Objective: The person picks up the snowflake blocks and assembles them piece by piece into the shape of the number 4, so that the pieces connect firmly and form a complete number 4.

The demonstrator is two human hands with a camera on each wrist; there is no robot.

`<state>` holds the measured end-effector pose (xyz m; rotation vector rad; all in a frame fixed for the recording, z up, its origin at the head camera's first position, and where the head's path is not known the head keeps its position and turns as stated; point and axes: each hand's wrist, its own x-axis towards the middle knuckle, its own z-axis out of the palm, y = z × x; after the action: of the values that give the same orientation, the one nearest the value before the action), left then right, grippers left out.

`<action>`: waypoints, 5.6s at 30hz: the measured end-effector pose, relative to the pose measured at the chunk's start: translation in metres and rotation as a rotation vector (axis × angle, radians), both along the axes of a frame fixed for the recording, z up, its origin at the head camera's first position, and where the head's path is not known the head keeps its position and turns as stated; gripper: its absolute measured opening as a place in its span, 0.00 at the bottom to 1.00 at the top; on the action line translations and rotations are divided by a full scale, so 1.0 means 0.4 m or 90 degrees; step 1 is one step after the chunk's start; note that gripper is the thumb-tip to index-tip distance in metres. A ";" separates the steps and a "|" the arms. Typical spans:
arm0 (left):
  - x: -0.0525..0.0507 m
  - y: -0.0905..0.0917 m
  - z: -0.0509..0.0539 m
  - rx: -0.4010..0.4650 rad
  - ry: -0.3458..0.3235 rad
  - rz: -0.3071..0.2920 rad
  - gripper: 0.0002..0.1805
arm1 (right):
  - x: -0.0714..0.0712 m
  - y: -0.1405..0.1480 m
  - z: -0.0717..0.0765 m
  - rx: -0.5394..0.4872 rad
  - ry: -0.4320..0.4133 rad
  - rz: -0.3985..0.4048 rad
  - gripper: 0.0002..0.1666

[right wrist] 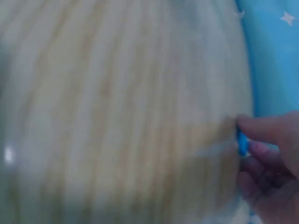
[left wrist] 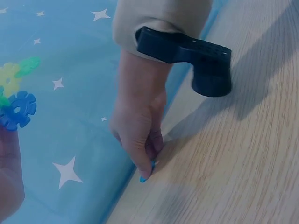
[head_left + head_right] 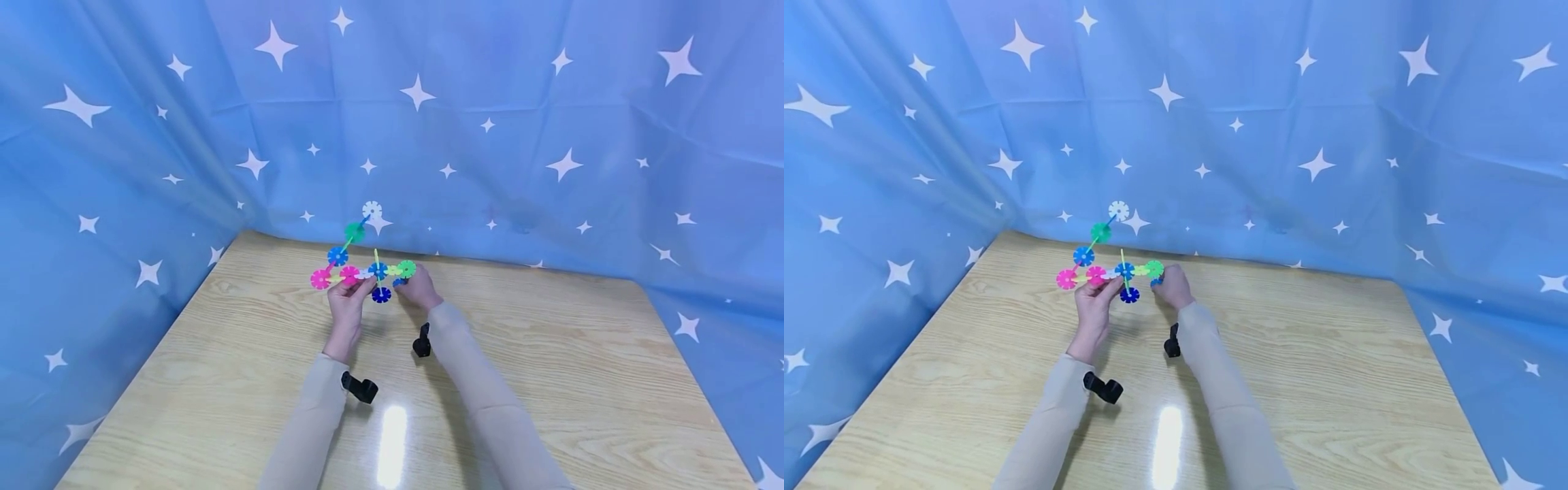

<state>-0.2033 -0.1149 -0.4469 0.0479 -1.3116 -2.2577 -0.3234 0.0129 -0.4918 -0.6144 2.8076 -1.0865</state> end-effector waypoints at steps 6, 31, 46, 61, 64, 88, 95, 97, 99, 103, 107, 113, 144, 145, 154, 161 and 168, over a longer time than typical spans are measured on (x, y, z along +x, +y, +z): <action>0.003 0.006 0.002 -0.011 -0.009 -0.001 0.19 | 0.003 0.009 0.024 0.042 -0.045 0.016 0.22; 0.000 0.017 -0.002 -0.020 -0.013 0.006 0.20 | 0.055 0.128 0.162 -0.321 0.003 -0.046 0.11; -0.003 0.031 -0.013 -0.083 0.001 -0.004 0.18 | 0.204 0.107 0.395 -0.367 0.141 0.097 0.10; 0.024 0.047 0.035 -0.119 -0.026 -0.030 0.08 | 0.216 0.077 0.415 -0.336 0.162 0.170 0.08; 0.037 0.051 0.053 -0.119 -0.012 -0.035 0.05 | 0.215 0.076 0.415 -0.320 0.152 0.174 0.08; 0.013 0.069 -0.006 -0.102 -0.013 0.036 0.02 | 0.165 0.070 0.355 -0.238 0.174 0.170 0.04; 0.009 0.072 -0.011 -0.077 -0.027 0.051 0.15 | 0.166 0.072 0.354 -0.228 0.174 0.166 0.05; 0.009 0.074 -0.010 -0.079 -0.027 0.054 0.12 | 0.167 0.074 0.353 -0.225 0.178 0.165 0.06; 0.009 0.076 -0.010 -0.079 -0.031 0.058 0.07 | 0.168 0.075 0.351 -0.226 0.177 0.162 0.06; 0.008 0.079 -0.011 -0.085 -0.052 0.065 0.04 | 0.170 0.074 0.348 -0.228 0.171 0.147 0.06; 0.009 0.081 -0.015 -0.083 -0.059 0.064 0.03 | 0.172 0.072 0.343 -0.222 0.178 0.138 0.05; 0.009 0.082 -0.018 -0.073 -0.067 0.064 0.06 | 0.177 0.062 0.334 -0.232 0.177 0.129 0.06; 0.001 0.090 -0.038 0.004 -0.144 -0.073 0.10 | 0.226 0.157 0.265 -0.283 -0.063 0.123 0.14; 0.002 0.092 -0.040 0.002 -0.149 -0.072 0.09 | 0.226 0.159 0.263 -0.282 -0.064 0.119 0.13; 0.006 0.087 -0.056 -0.100 -0.193 -0.094 0.08 | 0.237 0.182 0.248 -0.217 -0.092 0.097 0.14; 0.008 0.078 -0.067 -0.156 -0.222 -0.127 0.10 | 0.237 0.202 0.221 -0.225 -0.119 0.081 0.15; -0.005 0.028 -0.089 -0.091 -0.305 -0.164 0.22 | 0.199 0.261 0.157 -0.215 -0.182 0.050 0.16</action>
<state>-0.2054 -0.1037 -0.4825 0.4117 -1.8119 -2.4529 -0.2439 0.1173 -0.4292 -0.5362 2.3607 -1.5116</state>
